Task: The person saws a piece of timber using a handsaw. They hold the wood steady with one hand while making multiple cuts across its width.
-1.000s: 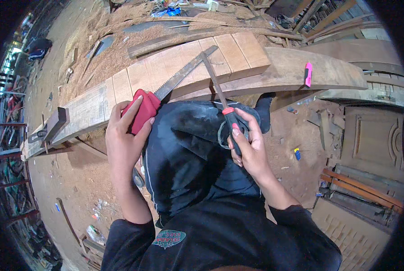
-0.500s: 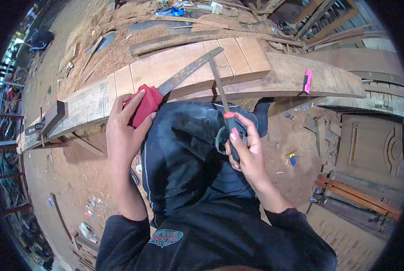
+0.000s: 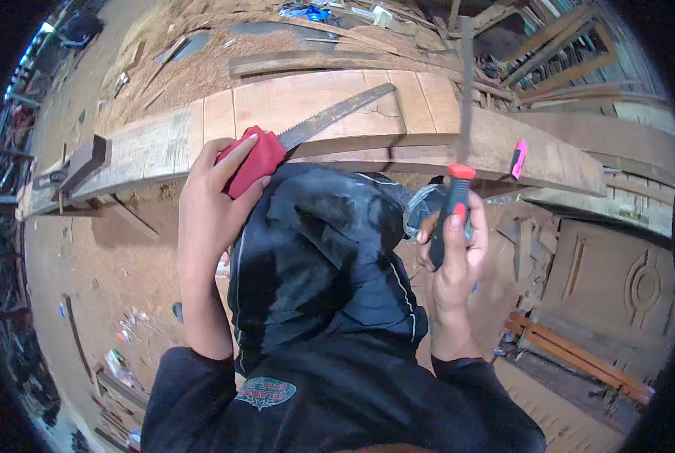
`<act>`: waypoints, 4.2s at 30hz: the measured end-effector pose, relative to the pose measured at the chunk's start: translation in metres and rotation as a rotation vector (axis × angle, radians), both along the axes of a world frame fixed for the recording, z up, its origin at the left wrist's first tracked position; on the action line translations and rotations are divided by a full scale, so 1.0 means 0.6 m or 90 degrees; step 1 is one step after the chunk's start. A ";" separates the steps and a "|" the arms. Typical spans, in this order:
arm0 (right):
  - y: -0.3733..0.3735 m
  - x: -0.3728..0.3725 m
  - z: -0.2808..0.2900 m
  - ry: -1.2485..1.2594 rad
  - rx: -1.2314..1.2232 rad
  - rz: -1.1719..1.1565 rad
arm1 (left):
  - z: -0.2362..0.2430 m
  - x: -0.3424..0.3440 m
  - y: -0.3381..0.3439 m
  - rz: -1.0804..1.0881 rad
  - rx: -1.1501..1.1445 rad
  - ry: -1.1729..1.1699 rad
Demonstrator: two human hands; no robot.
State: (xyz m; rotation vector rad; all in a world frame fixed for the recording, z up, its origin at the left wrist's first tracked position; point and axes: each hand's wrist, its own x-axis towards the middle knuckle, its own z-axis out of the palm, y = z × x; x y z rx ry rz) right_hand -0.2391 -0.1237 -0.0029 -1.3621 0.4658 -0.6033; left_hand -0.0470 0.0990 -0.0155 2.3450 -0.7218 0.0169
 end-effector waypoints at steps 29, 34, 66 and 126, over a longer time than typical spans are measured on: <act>-0.006 0.006 -0.020 0.102 -0.123 -0.065 | -0.019 0.004 0.009 -0.008 -0.033 -0.009; -0.020 -0.009 -0.068 0.325 -0.072 0.095 | -0.020 0.002 0.010 -0.006 -0.027 -0.018; 0.024 -0.019 -0.081 0.244 0.123 0.164 | -0.006 0.001 0.003 -0.017 0.008 -0.040; -0.049 -0.043 -0.015 0.275 -0.452 -0.172 | -0.007 0.037 -0.031 -0.151 -0.034 -0.137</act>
